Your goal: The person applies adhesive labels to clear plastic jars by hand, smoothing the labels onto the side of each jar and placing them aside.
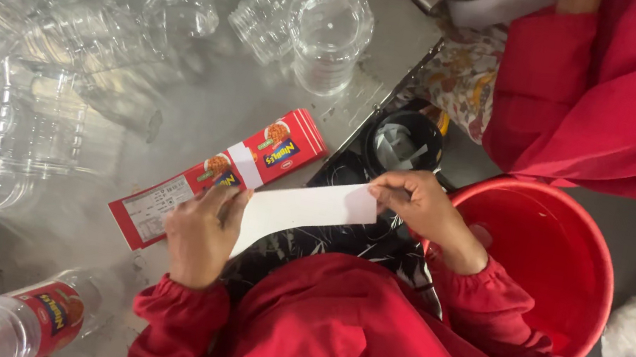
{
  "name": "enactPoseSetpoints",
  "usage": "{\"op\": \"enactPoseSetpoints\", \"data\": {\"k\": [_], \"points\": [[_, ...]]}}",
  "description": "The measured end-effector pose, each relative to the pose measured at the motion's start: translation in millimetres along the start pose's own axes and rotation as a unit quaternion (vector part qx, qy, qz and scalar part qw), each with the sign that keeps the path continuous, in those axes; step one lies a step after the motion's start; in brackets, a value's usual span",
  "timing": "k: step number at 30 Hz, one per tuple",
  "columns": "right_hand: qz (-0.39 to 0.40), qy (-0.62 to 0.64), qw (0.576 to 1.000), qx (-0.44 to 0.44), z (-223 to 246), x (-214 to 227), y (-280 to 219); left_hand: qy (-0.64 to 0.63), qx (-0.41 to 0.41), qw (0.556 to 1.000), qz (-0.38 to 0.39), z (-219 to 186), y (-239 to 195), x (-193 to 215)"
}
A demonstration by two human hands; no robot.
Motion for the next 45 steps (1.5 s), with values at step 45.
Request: {"op": "enactPoseSetpoints", "data": {"k": [45], "points": [[-0.158, -0.106, 0.948, 0.254, 45.6, -33.4, -14.8, -0.799, 0.081, 0.569, 0.179, -19.0, 3.4, -84.6]]}}
Point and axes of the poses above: each hand's wrist, its own y-axis towards the middle knuckle, its own x-axis out of the back of the hand, z = x × y, the point moved 3 cm from there along y, towards the middle knuckle, and after that the axes turned 1 degree about -z, right-handed, at the moved point
